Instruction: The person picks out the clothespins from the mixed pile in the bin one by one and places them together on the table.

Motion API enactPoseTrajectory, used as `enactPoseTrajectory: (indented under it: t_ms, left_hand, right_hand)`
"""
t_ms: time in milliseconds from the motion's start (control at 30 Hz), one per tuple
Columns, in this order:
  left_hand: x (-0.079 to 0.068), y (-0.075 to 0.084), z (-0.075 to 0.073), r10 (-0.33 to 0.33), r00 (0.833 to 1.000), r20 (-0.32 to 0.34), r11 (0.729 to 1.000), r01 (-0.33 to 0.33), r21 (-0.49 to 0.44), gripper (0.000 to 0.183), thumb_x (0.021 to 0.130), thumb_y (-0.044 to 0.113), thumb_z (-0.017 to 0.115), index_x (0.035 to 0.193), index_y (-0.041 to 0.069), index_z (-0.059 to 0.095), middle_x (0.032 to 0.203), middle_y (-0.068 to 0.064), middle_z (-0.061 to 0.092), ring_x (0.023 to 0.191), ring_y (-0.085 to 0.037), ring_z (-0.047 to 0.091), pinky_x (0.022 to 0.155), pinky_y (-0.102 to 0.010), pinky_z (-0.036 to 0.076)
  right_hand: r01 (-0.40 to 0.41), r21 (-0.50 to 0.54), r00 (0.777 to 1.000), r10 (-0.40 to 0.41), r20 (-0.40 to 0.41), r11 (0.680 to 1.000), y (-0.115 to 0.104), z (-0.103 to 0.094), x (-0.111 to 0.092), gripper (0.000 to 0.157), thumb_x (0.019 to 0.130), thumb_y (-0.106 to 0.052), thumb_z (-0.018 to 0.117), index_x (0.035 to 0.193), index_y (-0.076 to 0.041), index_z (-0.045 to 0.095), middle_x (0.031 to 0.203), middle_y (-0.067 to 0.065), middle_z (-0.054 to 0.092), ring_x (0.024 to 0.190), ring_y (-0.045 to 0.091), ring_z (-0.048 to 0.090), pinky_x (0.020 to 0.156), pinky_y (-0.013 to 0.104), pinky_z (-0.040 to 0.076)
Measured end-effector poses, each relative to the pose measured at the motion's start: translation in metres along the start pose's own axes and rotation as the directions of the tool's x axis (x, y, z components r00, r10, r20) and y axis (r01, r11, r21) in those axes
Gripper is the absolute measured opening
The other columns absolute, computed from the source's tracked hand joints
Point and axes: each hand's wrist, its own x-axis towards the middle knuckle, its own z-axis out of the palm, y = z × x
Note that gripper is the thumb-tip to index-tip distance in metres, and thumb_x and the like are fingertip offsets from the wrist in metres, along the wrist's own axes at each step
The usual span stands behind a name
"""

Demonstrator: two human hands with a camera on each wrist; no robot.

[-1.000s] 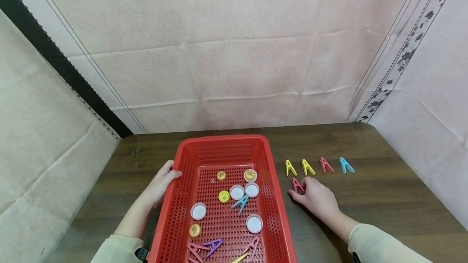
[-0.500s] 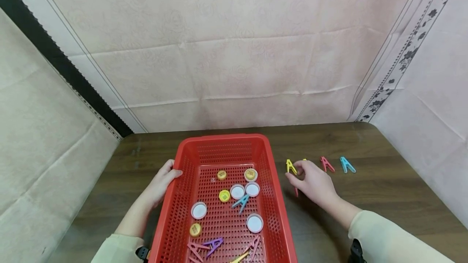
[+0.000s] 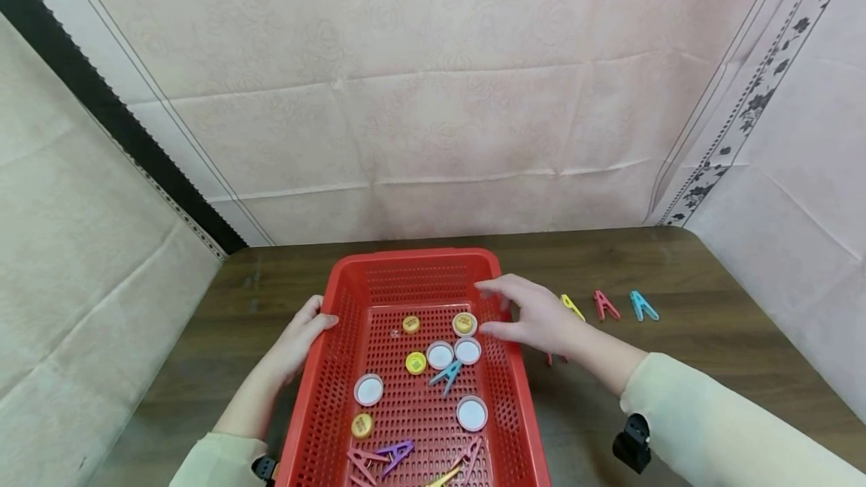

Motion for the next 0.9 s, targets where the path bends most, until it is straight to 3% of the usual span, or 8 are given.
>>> enactPoseTrajectory:
  t_ms: [200,433,633,900]
  left_hand:
    - [-0.001,0.000,0.000,0.001,1.000,0.008,1.000,-0.001,0.005,0.026,0.096,0.012,0.043,0.111,-0.005,0.031,0.096,-0.030,0.055,0.075,-0.035,0.067,0.063,-0.050,0.056]
    - [0.000,0.001,0.000,-0.008,1.000,0.000,1.000,0.008,-0.003,0.025,0.096,0.012,0.043,0.111,-0.005,0.031,0.095,-0.028,0.055,0.074,-0.033,0.067,0.062,-0.050,0.057]
    - [0.001,0.000,0.001,-0.003,1.000,0.004,1.000,0.003,0.002,0.026,0.096,0.012,0.043,0.111,-0.005,0.031,0.095,-0.029,0.055,0.074,-0.034,0.067,0.062,-0.050,0.057]
    - [0.000,-0.002,-0.001,0.002,1.000,0.002,1.000,-0.002,0.011,0.024,0.096,0.012,0.042,0.111,-0.004,0.032,0.093,-0.027,0.056,0.073,-0.034,0.067,0.062,-0.050,0.056]
  right_hand:
    - [0.023,0.022,0.970,-0.028,0.240,0.999,-0.013,0.006,0.021,0.062,0.078,-0.043,0.072,0.131,-0.016,0.054,0.122,-0.003,0.056,0.105,0.014,0.053,0.087,0.036,0.050]
    - [0.055,0.046,0.895,-0.070,0.441,0.997,-0.025,0.013,0.036,0.056,0.080,-0.032,0.073,0.132,-0.020,0.053,0.128,-0.004,0.053,0.115,0.013,0.048,0.095,0.037,0.045]
    - [0.049,-0.029,0.838,-0.025,0.545,0.998,-0.029,0.019,0.045,0.058,0.078,-0.035,0.075,0.131,-0.022,0.054,0.129,-0.007,0.051,0.118,0.011,0.046,0.097,0.033,0.043]
    - [0.050,-0.038,0.798,-0.017,0.602,0.998,-0.035,0.023,0.050,0.058,0.077,-0.030,0.076,0.130,-0.022,0.055,0.127,-0.010,0.051,0.114,0.009,0.048,0.096,0.031,0.044]
